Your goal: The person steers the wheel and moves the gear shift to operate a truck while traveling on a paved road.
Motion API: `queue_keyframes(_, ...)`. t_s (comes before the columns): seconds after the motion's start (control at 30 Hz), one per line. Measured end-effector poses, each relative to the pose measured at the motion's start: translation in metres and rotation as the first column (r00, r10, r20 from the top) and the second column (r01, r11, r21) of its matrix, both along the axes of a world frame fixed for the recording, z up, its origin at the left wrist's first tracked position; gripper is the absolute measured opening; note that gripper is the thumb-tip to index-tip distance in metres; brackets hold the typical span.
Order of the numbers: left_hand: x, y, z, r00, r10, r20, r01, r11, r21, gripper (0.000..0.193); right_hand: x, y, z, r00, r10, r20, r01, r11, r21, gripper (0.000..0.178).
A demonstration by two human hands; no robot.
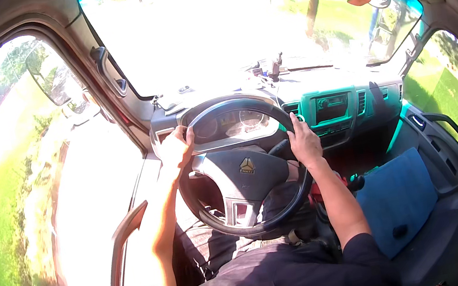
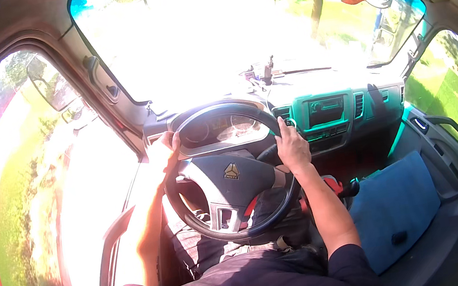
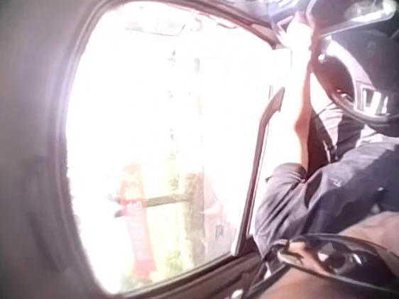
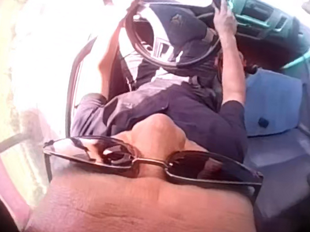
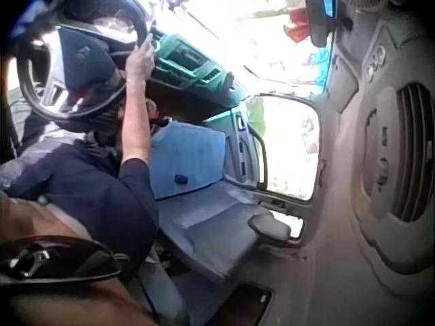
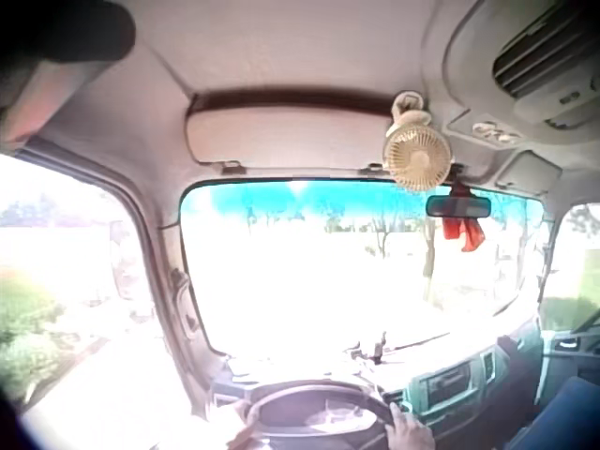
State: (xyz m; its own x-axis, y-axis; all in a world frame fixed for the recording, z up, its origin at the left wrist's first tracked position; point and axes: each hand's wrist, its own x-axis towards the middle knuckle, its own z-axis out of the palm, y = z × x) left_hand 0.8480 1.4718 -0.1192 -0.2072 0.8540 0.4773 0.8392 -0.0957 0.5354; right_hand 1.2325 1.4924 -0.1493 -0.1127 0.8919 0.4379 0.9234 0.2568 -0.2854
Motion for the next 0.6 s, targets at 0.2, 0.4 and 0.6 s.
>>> queue_keyframes(0.2,0.000,-0.006,0.009,0.999,0.042,-0.035,-0.045,0.995,-0.094,0.042,0.001,-0.002,0.001,1.000,0.009,0.015,-0.011,0.996,0.088,0.064)
queue_keyframes(0.4,-0.004,-0.012,0.003,1.000,0.021,0.019,-0.019,0.993,-0.115,0.043,-0.002,0.000,0.006,1.000,0.003,0.014,-0.003,1.000,0.007,0.063)
queue_keyframes(0.6,-0.007,-0.013,-0.003,0.993,0.082,0.089,-0.072,0.990,-0.119,0.046,-0.006,0.012,0.010,0.999,0.003,0.047,-0.003,1.000,-0.001,0.062)
